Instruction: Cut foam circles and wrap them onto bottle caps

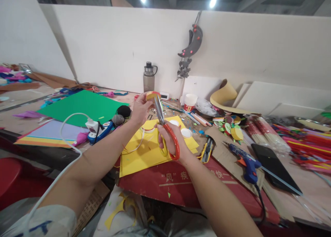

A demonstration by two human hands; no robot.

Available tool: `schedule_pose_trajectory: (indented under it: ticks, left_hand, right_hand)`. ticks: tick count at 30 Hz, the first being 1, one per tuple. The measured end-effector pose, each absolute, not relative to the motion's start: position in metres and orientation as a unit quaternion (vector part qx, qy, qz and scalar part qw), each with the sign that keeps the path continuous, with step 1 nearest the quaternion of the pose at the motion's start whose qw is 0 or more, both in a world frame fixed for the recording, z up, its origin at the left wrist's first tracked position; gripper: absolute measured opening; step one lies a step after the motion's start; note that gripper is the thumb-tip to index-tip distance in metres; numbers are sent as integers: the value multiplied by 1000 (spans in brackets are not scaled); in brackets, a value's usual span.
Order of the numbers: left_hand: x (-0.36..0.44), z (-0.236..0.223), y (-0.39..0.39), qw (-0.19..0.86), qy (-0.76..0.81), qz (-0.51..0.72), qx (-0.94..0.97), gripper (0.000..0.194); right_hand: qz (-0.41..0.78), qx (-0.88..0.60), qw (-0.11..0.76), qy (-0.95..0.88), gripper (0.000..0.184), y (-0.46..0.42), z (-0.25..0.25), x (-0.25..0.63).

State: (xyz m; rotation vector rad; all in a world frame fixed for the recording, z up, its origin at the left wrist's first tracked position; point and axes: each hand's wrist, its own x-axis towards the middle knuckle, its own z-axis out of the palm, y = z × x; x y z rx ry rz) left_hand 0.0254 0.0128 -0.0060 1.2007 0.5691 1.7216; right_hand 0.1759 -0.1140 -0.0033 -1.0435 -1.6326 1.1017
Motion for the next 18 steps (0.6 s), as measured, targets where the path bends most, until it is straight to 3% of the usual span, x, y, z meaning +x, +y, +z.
schedule_pose_trajectory:
  ticks: [3, 13, 18]
  left_hand:
    - [27, -7, 15, 461, 260, 697, 484, 32]
    - [26, -7, 15, 396, 287, 712, 504, 22]
    - [25, -5, 16, 450, 295, 711, 452, 29]
  right_hand:
    - [444, -428, 437, -655, 44, -113, -3, 176]
    - [443, -440, 427, -654, 43, -113, -4, 176]
    - [463, -428, 444, -636, 44, -110, -7, 178]
